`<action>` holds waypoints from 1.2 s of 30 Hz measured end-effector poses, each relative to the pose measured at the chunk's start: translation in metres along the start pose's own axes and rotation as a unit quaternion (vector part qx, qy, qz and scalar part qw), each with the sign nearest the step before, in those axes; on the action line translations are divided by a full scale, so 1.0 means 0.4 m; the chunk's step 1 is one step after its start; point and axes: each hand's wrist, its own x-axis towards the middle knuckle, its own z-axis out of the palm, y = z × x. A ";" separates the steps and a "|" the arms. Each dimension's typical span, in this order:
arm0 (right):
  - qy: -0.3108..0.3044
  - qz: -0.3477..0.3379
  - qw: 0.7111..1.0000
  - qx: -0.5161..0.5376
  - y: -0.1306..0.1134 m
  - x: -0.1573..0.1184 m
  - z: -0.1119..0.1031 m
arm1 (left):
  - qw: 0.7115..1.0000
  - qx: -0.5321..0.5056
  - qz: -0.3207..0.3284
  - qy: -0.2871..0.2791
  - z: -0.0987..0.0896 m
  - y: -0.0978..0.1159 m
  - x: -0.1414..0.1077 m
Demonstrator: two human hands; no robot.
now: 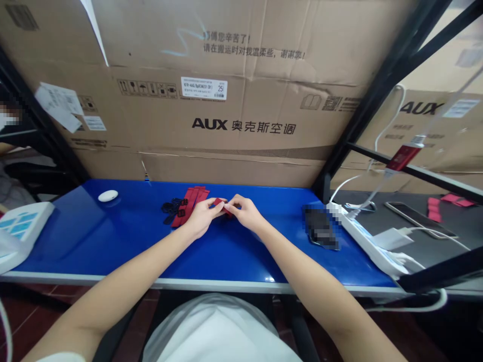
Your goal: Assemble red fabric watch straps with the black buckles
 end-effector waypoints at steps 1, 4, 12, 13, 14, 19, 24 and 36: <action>-0.003 0.010 1.000 0.013 0.003 0.001 0.000 | 1.000 -0.009 -0.004 -0.001 0.000 0.001 0.000; -0.016 0.016 0.999 0.027 0.008 0.001 0.001 | 1.000 -0.015 -0.005 0.003 0.000 0.003 -0.001; 0.024 0.086 0.990 0.112 0.008 -0.002 0.011 | 0.999 0.034 0.003 -0.013 0.003 0.010 -0.010; 0.028 0.076 0.989 0.123 0.008 -0.003 0.011 | 0.999 0.041 0.011 -0.013 0.004 0.011 -0.010; 0.028 0.057 0.990 0.126 0.007 -0.004 0.010 | 0.998 0.050 0.021 -0.011 0.005 0.011 -0.009; 0.022 -0.040 0.997 0.055 -0.008 -0.016 0.005 | 0.993 0.105 0.055 0.005 0.005 0.008 -0.003; 0.012 -0.049 0.999 0.011 -0.033 -0.024 -0.012 | 0.985 0.156 0.041 -0.063 -0.016 0.028 -0.005; -0.019 -0.039 0.999 -0.007 -0.051 -0.028 -0.048 | 0.975 0.193 0.095 -0.049 -0.028 0.043 -0.005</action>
